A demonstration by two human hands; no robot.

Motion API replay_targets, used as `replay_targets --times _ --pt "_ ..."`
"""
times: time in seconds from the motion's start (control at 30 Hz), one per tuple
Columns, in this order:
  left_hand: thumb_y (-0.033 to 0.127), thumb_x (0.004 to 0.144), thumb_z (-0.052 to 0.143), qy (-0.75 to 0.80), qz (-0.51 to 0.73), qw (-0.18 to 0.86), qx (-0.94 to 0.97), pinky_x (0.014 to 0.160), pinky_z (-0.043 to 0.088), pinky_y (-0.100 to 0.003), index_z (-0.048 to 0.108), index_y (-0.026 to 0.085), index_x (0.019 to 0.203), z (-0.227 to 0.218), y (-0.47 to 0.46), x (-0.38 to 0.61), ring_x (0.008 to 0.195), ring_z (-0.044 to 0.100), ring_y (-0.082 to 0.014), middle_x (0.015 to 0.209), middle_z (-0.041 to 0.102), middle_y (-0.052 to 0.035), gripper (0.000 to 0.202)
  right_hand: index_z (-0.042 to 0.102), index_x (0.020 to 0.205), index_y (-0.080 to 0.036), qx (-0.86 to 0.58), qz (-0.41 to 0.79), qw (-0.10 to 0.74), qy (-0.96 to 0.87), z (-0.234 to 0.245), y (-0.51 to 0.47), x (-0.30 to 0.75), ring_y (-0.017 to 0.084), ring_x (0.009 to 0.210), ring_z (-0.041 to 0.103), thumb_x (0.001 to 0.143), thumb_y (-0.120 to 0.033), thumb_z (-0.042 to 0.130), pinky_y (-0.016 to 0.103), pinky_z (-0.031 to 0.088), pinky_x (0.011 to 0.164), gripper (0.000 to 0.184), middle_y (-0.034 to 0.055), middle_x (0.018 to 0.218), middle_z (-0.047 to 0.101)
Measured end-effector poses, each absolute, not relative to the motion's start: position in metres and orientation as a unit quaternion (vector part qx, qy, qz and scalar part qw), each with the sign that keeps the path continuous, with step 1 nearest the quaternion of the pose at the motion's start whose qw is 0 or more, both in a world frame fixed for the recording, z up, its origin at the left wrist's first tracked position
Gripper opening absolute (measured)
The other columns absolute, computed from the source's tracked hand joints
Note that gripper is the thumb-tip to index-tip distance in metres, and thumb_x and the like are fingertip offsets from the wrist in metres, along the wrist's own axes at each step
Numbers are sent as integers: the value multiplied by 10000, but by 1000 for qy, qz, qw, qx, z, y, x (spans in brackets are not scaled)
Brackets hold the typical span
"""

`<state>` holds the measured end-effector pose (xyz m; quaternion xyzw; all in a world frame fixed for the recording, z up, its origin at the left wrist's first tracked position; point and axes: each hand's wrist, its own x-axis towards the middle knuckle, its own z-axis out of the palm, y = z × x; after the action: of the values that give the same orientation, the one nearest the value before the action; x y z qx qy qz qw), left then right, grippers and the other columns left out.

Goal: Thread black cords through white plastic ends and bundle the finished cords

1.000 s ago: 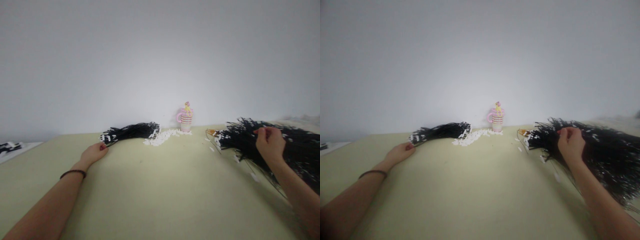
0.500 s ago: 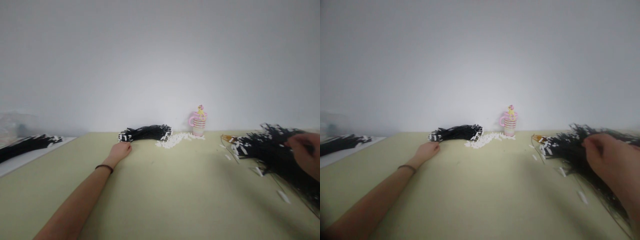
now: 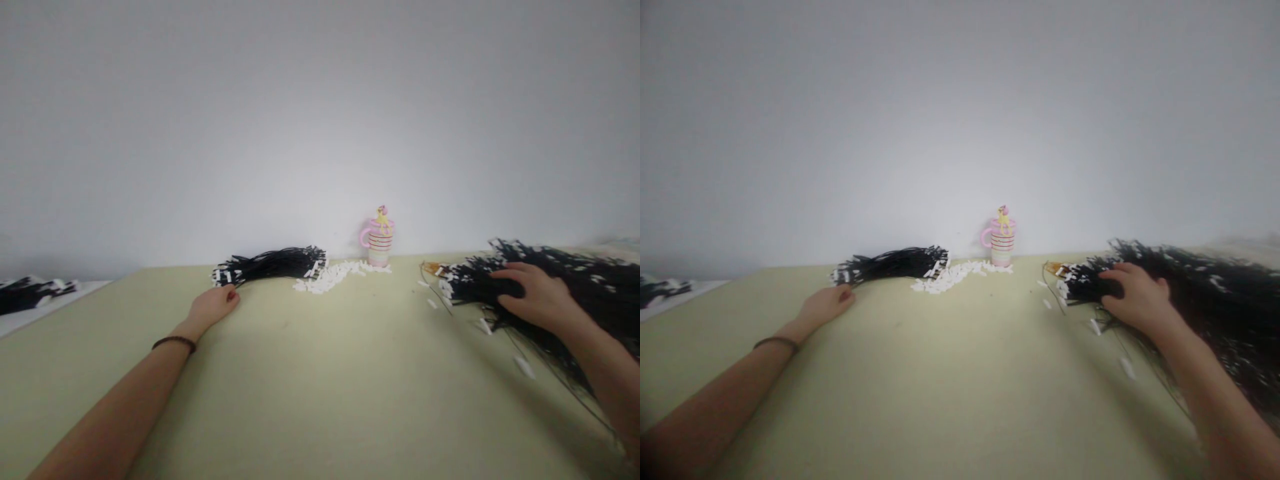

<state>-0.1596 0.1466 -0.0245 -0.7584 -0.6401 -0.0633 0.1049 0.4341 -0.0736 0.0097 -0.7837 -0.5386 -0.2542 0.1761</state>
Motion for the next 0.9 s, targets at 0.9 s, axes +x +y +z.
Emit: replay_targets --times 0.9 --pt "404 774 292 -638 -71 92 -761 560 355 -255 540 168 829 -27 150 -161 763 564 -220 801 608 -84 347 609 840 -161 -743 -329 309 -494 -45 -43 434 250 914 517 812 -333 293 438 212 886 361 126 888 607"
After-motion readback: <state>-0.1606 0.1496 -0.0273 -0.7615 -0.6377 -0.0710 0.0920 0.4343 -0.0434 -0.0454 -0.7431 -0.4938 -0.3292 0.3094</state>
